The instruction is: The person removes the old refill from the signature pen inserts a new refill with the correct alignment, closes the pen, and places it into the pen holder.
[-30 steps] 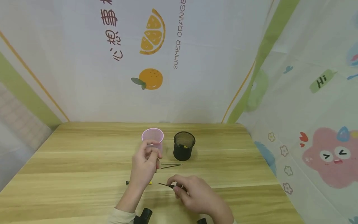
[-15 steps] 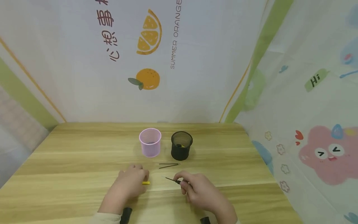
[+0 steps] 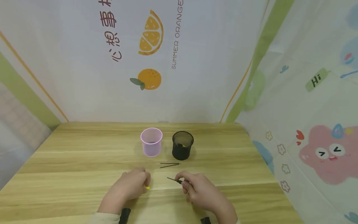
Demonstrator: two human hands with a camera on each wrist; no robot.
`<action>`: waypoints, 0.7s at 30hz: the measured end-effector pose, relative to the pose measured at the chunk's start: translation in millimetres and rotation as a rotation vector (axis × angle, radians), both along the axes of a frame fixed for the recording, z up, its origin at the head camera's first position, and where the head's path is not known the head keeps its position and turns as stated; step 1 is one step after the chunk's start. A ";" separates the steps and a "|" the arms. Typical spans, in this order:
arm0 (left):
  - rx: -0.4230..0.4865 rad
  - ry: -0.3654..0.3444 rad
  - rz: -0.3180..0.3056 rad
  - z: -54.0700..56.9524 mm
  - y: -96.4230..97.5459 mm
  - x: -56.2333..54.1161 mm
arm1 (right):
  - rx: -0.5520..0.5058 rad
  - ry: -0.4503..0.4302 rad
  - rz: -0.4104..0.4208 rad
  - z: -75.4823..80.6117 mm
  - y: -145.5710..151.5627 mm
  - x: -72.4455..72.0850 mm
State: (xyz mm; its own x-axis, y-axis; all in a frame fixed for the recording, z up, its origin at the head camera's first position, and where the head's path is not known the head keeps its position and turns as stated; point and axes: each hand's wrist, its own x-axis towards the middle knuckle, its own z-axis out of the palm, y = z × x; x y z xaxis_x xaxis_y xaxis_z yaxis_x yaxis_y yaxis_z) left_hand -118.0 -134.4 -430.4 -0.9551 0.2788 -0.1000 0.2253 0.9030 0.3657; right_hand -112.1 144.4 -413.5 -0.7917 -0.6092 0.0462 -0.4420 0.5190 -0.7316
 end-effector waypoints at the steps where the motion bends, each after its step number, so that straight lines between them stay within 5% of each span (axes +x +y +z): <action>1: 0.004 -0.002 -0.004 -1.4 -0.1 -0.1 | 0.012 0.013 -0.004 -0.6 0.1 0.0; 4: 0.070 -0.022 -0.012 -2.8 -1.1 -0.9 | 0.048 0.046 -0.013 -1.6 0.2 -0.6; 11: 0.323 -0.056 -0.189 8.9 -6.7 -3.0 | 0.091 0.072 -0.012 -1.3 -1.6 -1.7; 21: 0.427 -0.108 -0.240 29.9 -3.3 -1.5 | 0.088 0.068 0.003 4.6 -3.9 -2.7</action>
